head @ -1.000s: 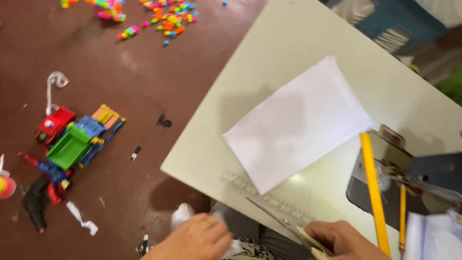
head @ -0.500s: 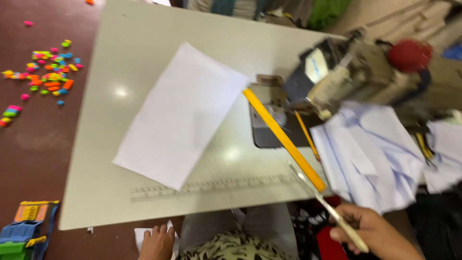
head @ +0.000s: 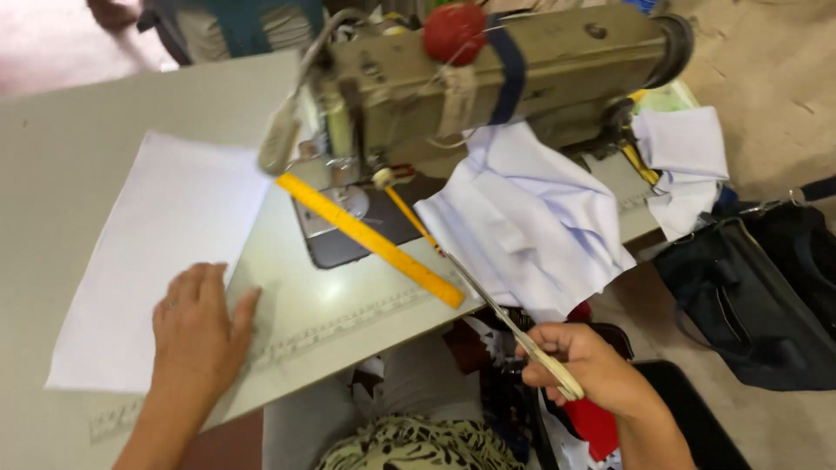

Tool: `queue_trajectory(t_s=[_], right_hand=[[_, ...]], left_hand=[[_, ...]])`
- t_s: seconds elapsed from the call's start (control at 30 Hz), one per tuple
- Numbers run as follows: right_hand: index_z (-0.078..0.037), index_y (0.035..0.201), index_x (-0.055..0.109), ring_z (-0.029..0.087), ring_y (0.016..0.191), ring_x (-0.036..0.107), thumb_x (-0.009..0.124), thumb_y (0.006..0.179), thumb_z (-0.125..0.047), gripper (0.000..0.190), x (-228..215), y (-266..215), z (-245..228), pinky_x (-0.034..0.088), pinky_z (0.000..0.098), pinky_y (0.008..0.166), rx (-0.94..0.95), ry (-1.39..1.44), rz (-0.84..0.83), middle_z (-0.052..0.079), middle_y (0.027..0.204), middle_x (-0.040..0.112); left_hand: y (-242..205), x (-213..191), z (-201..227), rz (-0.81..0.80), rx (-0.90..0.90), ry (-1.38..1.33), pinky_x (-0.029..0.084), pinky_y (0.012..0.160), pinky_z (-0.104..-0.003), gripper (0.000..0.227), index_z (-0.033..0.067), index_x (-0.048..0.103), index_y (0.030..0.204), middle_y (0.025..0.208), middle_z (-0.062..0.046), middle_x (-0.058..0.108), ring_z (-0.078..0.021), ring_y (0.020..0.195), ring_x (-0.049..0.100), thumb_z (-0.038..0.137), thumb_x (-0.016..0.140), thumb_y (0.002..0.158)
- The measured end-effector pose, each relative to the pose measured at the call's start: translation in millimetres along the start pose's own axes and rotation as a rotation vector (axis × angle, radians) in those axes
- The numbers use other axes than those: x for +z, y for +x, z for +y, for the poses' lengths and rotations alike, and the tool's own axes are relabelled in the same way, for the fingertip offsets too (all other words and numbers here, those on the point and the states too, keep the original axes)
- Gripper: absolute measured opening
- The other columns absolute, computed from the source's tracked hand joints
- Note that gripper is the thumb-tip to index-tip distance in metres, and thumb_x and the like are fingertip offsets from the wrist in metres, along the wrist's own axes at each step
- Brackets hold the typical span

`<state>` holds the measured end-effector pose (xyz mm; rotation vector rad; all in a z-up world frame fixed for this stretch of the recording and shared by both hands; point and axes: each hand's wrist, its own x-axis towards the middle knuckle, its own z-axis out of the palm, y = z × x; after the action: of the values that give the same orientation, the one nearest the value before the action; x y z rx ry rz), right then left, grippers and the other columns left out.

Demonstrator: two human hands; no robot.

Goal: The person cuts a large piece of white fabric using scissors on a table. They trim the edges and cut the fabric into smaller rectangular pieces, occasionally adjusting the fabric's position.

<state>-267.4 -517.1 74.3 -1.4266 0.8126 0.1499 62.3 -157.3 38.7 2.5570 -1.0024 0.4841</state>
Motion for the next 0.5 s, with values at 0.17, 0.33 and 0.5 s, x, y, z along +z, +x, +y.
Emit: queue_trajectory(t_s=[0.17, 0.33, 0.5], right_hand=[[0.004, 0.101, 0.077, 0.019, 0.042, 0.062, 0.083, 0.078, 0.003, 0.024, -60, -13, 36, 0.052, 0.0306, 0.037, -0.239, 0.168, 0.112, 0.014, 0.062, 0.069], [0.003, 0.103, 0.075, 0.019, 0.048, 0.062, 0.078, 0.086, -0.003, 0.019, -120, -17, 11, 0.056, 0.0306, 0.045, -0.239, 0.275, 0.541, 0.012, 0.066, 0.067], [0.0, 0.111, 0.074, 0.021, 0.058, 0.059, 0.078, 0.089, -0.021, 0.03, -165, 29, -20, 0.054, 0.0355, 0.054, 0.091, 0.037, 0.819, 0.014, 0.068, 0.061]], left_hand=[[105, 45, -15, -0.33, -0.566, 0.037, 0.023, 0.107, -0.073, 0.081, -0.0029, 0.032, 0.157, 0.163, -0.03, 0.028, -0.0494, 0.148, 0.02, 0.056, 0.031, 0.101], [130, 77, -3, -0.333, -0.44, 0.053, 0.001, 0.106, -0.081, 0.094, -0.0154, 0.035, 0.153, 0.157, -0.049, 0.033, -0.0683, 0.142, 0.025, 0.066, 0.027, 0.105], [131, 83, -1, -0.334, -0.472, 0.099, 0.019, 0.1, -0.083, 0.093, -0.0046, 0.027, 0.158, 0.162, -0.036, 0.027, -0.0561, 0.145, 0.03, 0.066, 0.029, 0.097]])
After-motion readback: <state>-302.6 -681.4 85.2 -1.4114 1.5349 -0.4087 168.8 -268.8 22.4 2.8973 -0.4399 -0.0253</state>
